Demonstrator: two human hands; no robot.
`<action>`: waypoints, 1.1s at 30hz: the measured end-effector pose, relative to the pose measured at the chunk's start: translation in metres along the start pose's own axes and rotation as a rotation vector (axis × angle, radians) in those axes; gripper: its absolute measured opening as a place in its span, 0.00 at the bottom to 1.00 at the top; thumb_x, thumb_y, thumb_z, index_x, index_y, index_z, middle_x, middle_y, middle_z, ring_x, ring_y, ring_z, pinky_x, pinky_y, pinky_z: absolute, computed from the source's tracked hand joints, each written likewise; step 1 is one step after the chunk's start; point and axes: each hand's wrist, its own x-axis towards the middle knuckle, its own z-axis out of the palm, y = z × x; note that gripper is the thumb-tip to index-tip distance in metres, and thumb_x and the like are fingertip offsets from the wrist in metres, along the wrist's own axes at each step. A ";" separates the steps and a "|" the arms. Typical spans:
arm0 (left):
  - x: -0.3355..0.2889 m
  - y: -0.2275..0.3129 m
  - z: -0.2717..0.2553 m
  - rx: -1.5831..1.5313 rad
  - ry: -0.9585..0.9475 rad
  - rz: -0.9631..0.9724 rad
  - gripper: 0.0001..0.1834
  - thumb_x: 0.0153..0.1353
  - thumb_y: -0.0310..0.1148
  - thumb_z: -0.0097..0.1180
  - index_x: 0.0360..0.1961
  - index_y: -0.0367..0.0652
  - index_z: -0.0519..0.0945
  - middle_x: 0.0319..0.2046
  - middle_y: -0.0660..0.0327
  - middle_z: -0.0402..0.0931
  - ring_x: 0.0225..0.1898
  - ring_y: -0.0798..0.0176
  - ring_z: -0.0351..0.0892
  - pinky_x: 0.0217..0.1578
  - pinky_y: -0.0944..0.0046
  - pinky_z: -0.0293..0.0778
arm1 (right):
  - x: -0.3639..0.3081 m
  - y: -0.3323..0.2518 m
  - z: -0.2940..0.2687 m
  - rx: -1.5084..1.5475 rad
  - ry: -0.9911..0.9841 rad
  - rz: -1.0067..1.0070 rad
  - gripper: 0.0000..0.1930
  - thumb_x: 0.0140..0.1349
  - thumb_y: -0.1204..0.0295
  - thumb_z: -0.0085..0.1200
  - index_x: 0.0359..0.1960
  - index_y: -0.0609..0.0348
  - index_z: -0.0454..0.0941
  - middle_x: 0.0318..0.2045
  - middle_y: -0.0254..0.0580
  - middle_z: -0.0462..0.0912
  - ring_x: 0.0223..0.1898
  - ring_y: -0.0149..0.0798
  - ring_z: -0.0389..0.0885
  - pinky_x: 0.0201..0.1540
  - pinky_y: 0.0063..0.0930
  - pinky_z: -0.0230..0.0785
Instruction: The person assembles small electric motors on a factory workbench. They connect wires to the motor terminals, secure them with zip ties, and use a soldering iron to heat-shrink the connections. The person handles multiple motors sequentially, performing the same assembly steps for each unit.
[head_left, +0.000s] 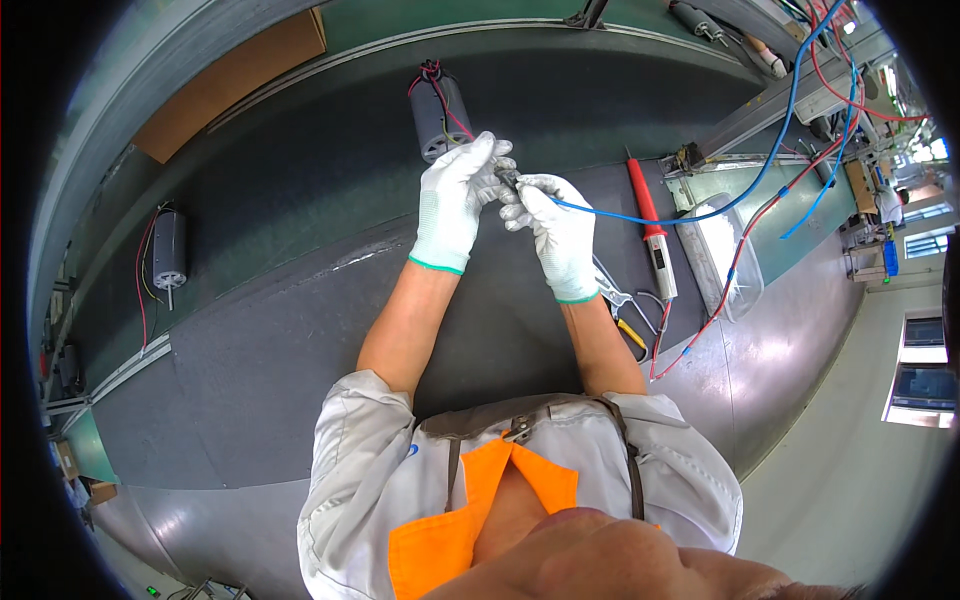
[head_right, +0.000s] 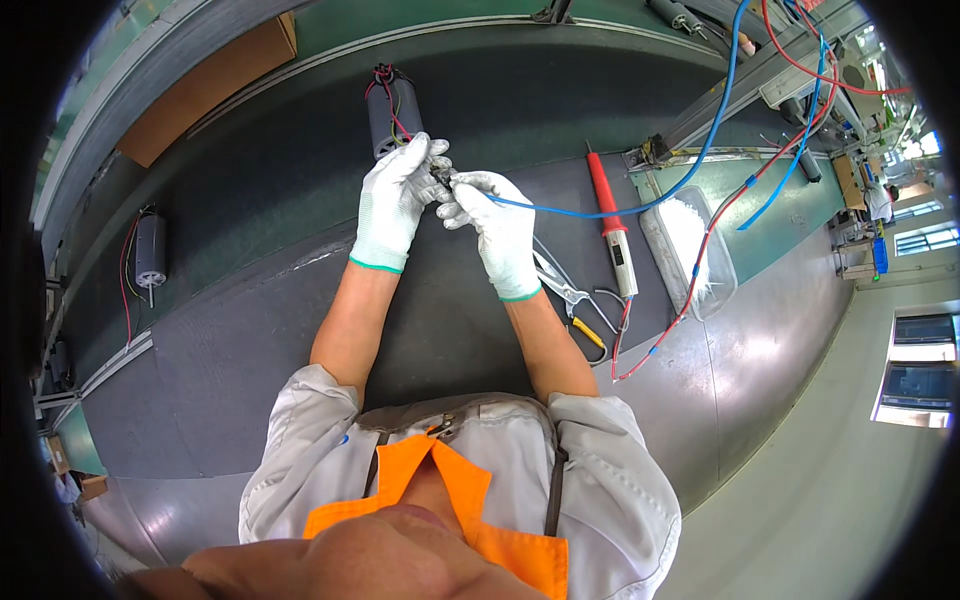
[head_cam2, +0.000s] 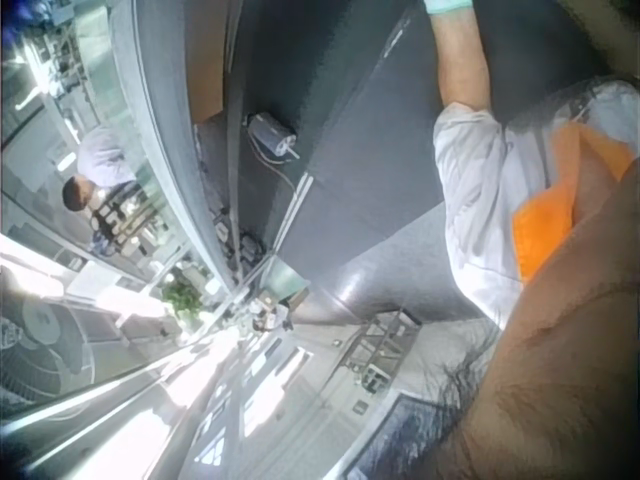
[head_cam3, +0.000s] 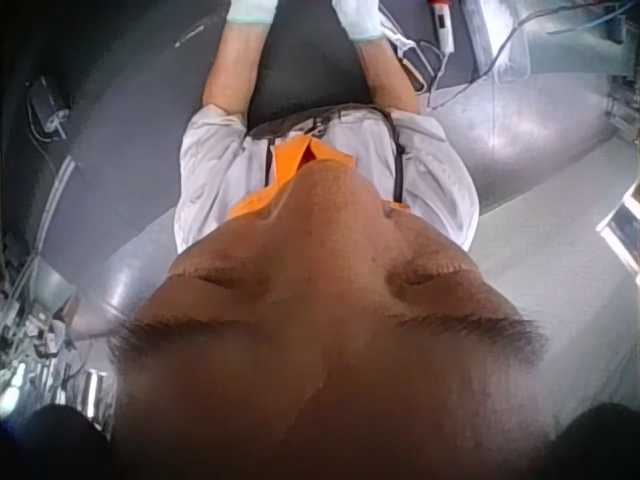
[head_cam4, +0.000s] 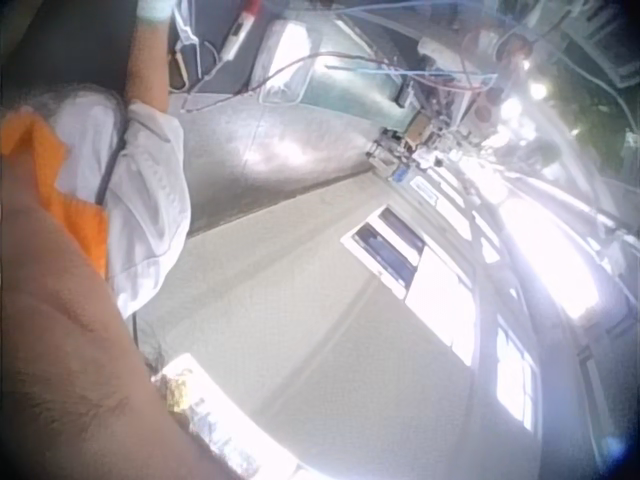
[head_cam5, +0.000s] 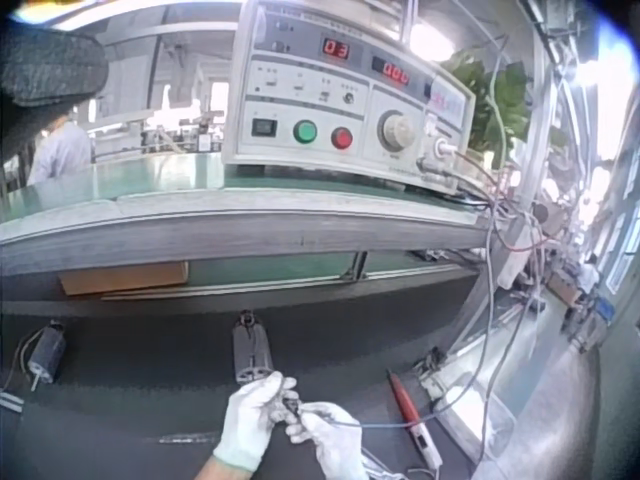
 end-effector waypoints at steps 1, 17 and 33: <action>0.000 0.000 0.000 0.018 0.006 0.008 0.15 0.69 0.37 0.62 0.40 0.31 0.84 0.31 0.53 0.83 0.28 0.63 0.82 0.29 0.64 0.77 | 0.000 0.002 0.000 0.015 -0.003 -0.008 0.12 0.69 0.75 0.57 0.49 0.72 0.78 0.34 0.48 0.86 0.32 0.34 0.87 0.36 0.25 0.80; -0.016 0.019 0.017 0.449 0.042 0.189 0.23 0.73 0.47 0.54 0.45 0.33 0.85 0.31 0.56 0.85 0.29 0.67 0.81 0.31 0.63 0.77 | 0.002 -0.005 0.013 -0.067 0.000 -0.048 0.11 0.69 0.75 0.57 0.49 0.70 0.78 0.38 0.50 0.86 0.33 0.34 0.86 0.37 0.24 0.79; -0.024 0.031 0.017 0.477 -0.057 0.050 0.29 0.75 0.50 0.51 0.52 0.29 0.81 0.41 0.55 0.85 0.37 0.67 0.84 0.38 0.67 0.77 | 0.009 -0.015 0.014 -0.121 -0.019 -0.101 0.14 0.70 0.73 0.57 0.52 0.70 0.78 0.41 0.48 0.86 0.35 0.31 0.85 0.39 0.23 0.78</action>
